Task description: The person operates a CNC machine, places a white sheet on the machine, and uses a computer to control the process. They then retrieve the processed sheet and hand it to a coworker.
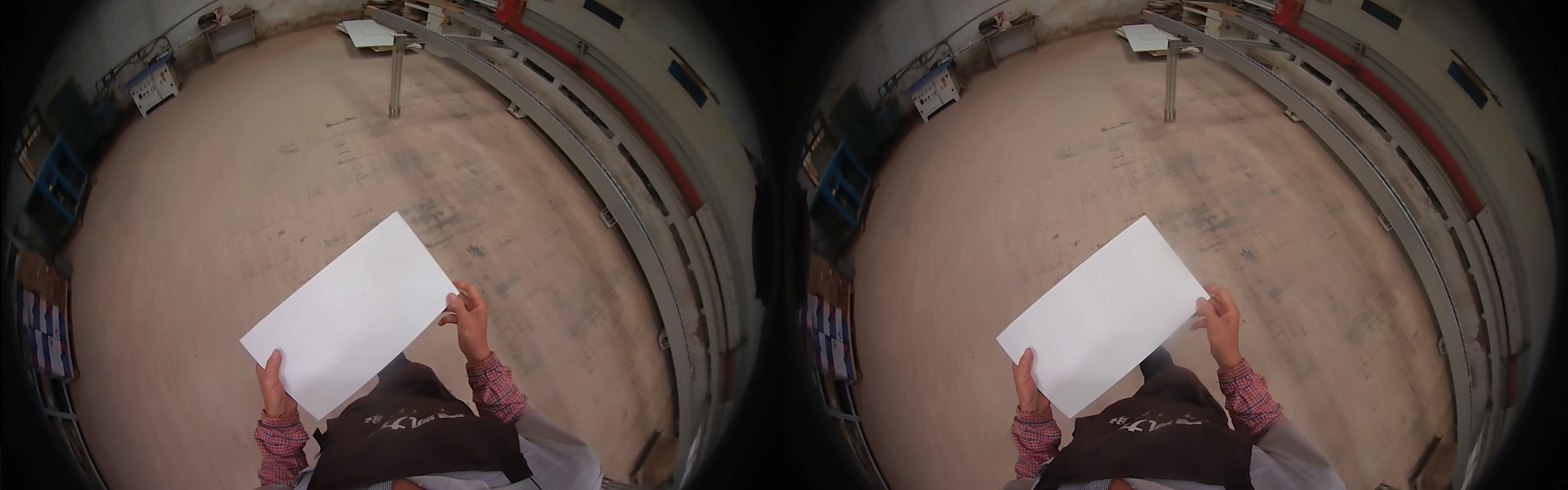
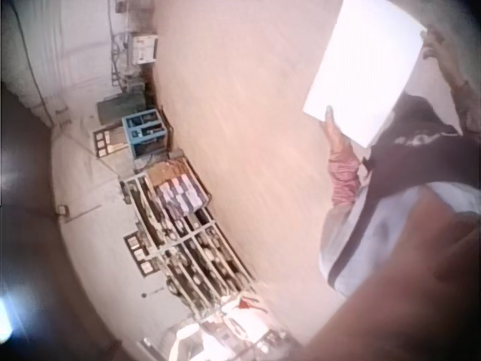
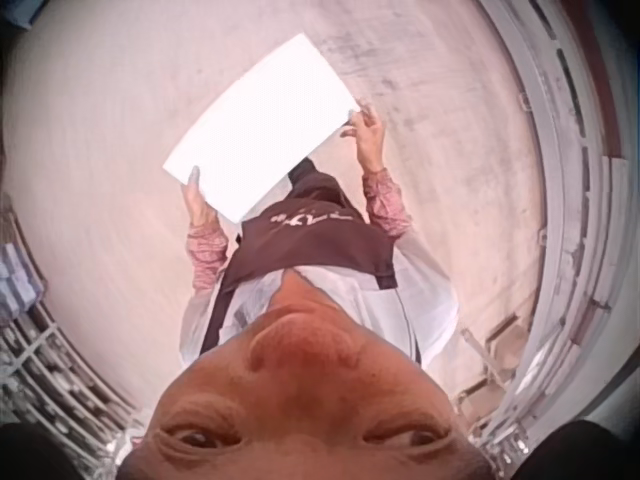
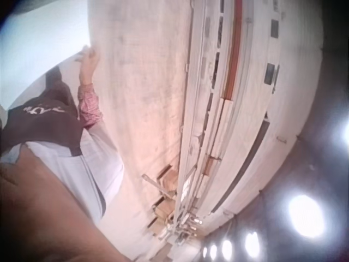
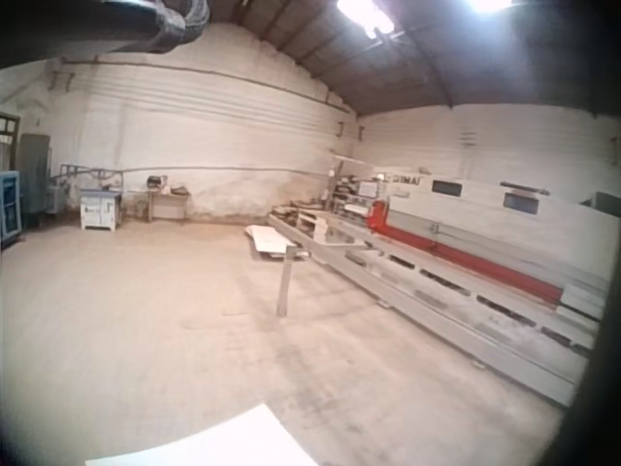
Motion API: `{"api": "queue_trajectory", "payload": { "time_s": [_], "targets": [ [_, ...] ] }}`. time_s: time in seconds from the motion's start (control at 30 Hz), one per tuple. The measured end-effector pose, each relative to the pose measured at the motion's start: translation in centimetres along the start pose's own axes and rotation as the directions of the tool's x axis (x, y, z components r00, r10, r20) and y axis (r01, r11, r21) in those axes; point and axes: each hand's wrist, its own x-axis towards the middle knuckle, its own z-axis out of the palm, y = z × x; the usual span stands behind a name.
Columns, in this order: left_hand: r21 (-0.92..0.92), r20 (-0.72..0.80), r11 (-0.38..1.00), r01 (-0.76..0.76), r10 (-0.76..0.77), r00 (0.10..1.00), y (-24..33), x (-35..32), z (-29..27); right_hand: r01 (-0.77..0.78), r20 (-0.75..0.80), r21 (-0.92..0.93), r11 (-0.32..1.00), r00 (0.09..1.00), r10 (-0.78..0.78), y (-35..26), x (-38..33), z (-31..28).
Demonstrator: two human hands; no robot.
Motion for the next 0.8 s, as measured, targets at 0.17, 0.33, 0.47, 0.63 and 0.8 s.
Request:
{"api": "queue_trajectory", "payload": {
  "time_s": [0.17, 0.33, 0.47, 0.63, 0.8],
  "targets": [
    [-0.077, -0.128, 0.997, 0.005, -0.015, 0.992, -0.8, 13.8, -1.2, -0.018, 0.087, -0.013, 1.0, 0.996, 0.019, 4.5, 15.0, 7.4],
    [-0.112, -0.221, 0.994, -0.007, -0.018, 0.975, 3.2, 23.5, -0.7, -0.008, 0.246, -0.039, 0.999, 0.969, 0.017, 5.1, 26.4, 16.5],
    [-0.173, -0.329, 0.985, -0.021, -0.038, 0.944, 1.8, 32.0, -3.9, 0.033, 0.366, -0.14, 0.99, 0.93, 0.021, 8.7, 33.7, 23.5],
    [-0.249, -0.235, 0.966, -0.061, 0.0, 0.972, -0.2, 46.7, -6.0, 0.07, 0.455, -0.217, 0.974, 0.89, 0.037, 12.1, 46.2, 30.3],
    [-0.195, -0.042, 0.977, 0.092, -0.101, 0.994, 5.4, 62.4, -2.1, -0.04, 0.252, -0.183, 0.982, 0.964, 0.086, 10.7, 55.6, 35.4]
  ]
}}
